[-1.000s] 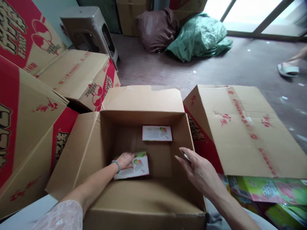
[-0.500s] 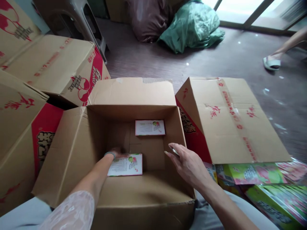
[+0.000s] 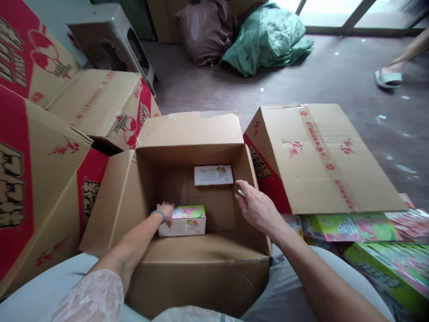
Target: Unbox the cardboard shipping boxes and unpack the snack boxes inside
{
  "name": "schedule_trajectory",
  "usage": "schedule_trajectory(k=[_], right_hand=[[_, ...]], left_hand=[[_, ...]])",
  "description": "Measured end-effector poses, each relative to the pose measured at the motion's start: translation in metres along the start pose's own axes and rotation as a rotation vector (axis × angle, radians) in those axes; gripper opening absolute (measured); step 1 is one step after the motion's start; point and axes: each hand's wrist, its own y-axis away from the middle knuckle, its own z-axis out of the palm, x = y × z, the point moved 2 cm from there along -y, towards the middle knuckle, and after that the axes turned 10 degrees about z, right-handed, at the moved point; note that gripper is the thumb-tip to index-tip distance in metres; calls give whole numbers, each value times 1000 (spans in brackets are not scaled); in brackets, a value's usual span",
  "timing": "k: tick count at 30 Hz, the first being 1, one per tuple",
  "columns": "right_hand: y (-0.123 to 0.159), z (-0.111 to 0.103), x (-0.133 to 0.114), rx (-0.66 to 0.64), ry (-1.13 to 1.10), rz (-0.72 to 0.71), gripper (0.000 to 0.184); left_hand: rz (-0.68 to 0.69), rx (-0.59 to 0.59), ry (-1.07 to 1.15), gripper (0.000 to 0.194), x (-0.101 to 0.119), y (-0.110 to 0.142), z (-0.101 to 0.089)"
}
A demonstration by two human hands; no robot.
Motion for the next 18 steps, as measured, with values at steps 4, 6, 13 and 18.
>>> schedule_trajectory(k=[4, 6, 13, 18], right_hand=[[0, -2, 4, 54, -102, -37, 40], [4, -4, 4, 86, -162, -66, 39], [63, -34, -22, 263, -406, -115, 35], [132, -57, -77, 223, -123, -307, 24]], left_hand=[[20, 149, -66, 75, 20, 55, -31], [4, 261, -78, 66, 28, 87, -54], [157, 730, 23, 62, 73, 240, -105], [335, 907, 206, 77, 115, 294, -55]])
